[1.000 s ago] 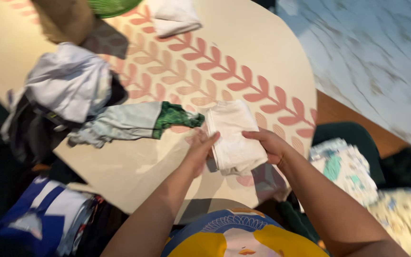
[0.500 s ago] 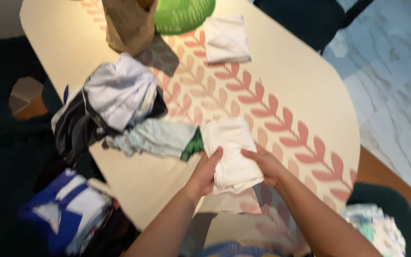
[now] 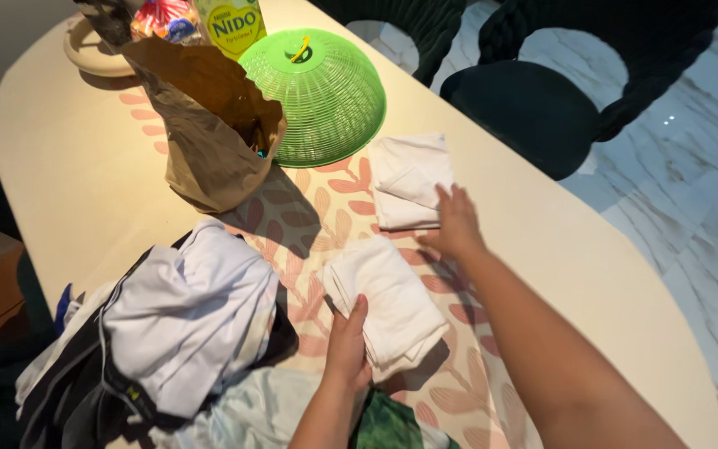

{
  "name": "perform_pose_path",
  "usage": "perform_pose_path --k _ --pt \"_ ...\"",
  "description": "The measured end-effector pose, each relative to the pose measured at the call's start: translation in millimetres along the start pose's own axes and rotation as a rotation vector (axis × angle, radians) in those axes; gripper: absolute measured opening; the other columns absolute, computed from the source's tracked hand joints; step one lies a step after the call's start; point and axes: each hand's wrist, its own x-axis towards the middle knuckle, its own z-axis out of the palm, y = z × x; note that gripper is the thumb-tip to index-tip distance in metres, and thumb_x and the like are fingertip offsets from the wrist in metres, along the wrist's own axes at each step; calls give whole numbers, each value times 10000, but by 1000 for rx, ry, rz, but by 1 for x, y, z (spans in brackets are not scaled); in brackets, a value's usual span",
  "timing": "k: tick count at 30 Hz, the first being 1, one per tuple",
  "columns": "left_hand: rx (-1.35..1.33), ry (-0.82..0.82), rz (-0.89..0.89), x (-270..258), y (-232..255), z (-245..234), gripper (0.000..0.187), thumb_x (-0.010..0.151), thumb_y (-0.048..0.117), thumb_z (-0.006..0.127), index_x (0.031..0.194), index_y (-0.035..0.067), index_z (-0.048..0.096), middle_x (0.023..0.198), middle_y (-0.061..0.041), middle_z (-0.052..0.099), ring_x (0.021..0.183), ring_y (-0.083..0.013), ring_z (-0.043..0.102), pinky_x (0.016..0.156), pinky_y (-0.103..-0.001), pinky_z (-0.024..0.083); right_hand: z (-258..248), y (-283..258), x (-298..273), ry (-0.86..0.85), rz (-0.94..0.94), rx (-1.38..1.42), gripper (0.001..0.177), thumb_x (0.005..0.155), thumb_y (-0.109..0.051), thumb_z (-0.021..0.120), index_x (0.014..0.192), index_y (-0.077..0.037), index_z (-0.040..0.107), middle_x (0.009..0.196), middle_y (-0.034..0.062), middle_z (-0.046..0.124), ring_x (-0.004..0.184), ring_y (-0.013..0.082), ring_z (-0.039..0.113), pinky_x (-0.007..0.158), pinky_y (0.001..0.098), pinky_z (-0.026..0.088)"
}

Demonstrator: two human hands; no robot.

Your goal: The person folds clothes and a shirt on a table.

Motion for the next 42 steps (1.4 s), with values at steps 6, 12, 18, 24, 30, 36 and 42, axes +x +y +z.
perform_pose_path --k 6,12,18,24,30,36,42 --pt "-75 92 -117 13 -2 -30 537 946 246 600 1444 84 480 1335 -141 643 1152 -293 676 936 -481 591 11 -19 35 -235 182 -59 979 672 -154 821 1530 -23 369 1201 174 642 1233 338 552 1232 524 221" --pt "-124 105 -109 14 -3 -45 512 957 233 595 1435 80 497 1333 -138 658 1146 -287 688 942 -462 595 12 -23 22 -279 -371 99 527 689 -95 737 1213 -147 723 1096 131 695 1093 332 647 1087 476 437" --pt "-131 102 -100 16 -4 -43 508 960 228 600 1433 67 508 1340 -143 659 1150 -282 687 946 -455 592 24 2 15 110 106 331 326 927 -247 701 1219 -102 712 1193 124 668 1022 276 700 871 375 596" --pt "-112 56 -99 20 -5 -30 516 960 234 596 1438 69 494 1348 -140 642 1154 -284 676 946 -460 588 34 38 35 116 646 149 702 726 -297 930 1242 47 601 1182 252 654 1026 343 659 845 396 536" --pt "-87 -30 -98 12 -6 0 598 972 242 584 1514 61 409 1425 -147 587 1224 -295 638 984 -462 569 25 39 35 -193 841 484 568 718 -257 878 1169 52 728 1103 204 783 872 256 745 792 360 585" --pt "-52 -235 -149 -1 -16 47 633 976 204 592 1550 86 353 1470 -122 545 1285 -287 594 1052 -451 526 -13 59 -57 -288 923 663 574 745 -208 841 1228 -2 608 1076 180 722 843 267 697 704 438 555" --pt "132 -338 -299 1 -80 82 673 971 221 652 1560 70 365 1463 -122 568 1285 -251 599 1046 -416 533 -66 56 -221 -202 886 762 422 879 -213 707 1244 -24 616 1176 129 737 1034 185 683 861 328 569"
